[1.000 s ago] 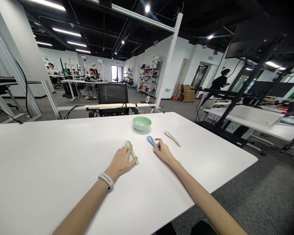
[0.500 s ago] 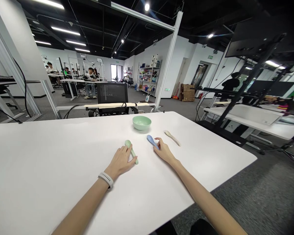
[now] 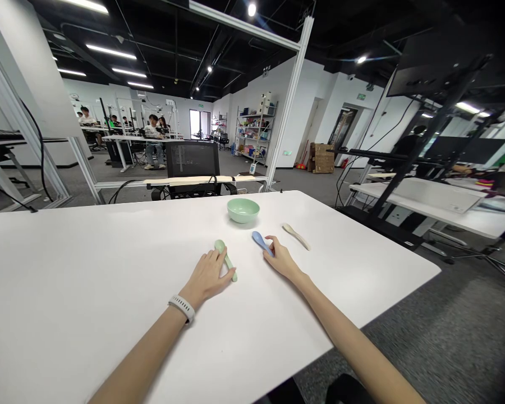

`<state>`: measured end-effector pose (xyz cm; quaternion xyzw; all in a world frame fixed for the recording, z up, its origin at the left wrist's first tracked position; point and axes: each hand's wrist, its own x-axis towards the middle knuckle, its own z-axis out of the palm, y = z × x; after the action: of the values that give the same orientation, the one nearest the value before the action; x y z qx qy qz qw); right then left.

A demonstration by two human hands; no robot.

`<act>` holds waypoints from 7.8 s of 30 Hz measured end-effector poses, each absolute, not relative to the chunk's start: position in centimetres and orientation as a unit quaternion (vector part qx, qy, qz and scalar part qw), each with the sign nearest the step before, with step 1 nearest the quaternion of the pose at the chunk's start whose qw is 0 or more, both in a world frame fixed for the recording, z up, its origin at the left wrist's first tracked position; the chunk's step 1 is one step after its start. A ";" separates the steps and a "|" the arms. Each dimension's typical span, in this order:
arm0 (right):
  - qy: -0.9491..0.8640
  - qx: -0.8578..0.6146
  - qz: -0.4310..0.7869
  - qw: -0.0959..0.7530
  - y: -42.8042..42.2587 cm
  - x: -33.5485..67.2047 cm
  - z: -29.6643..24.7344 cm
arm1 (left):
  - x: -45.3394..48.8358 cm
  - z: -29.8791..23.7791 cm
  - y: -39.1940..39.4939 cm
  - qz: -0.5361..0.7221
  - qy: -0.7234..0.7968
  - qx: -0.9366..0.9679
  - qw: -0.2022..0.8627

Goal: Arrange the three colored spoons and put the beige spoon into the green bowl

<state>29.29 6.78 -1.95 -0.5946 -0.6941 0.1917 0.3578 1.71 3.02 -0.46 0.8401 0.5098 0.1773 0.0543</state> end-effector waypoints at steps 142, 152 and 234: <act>-0.766 -0.568 0.027 0.300 14.1 35.2 -2.6 | -27.1 -5.7 0.7 0.157 0.767 0.620 -0.059; -0.763 -0.565 0.095 0.298 13.5 35.7 -4.4 | -27.7 -6.1 0.9 0.155 0.762 0.626 -0.057; -0.743 -0.506 0.252 0.359 4.2 17.9 -0.2 | -2.8 5.9 1.7 0.532 0.430 0.080 0.725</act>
<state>17.88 4.17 -0.15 -0.5058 -0.7427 0.2516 0.3595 -2.77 1.65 5.85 0.0799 0.4305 0.5322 0.7246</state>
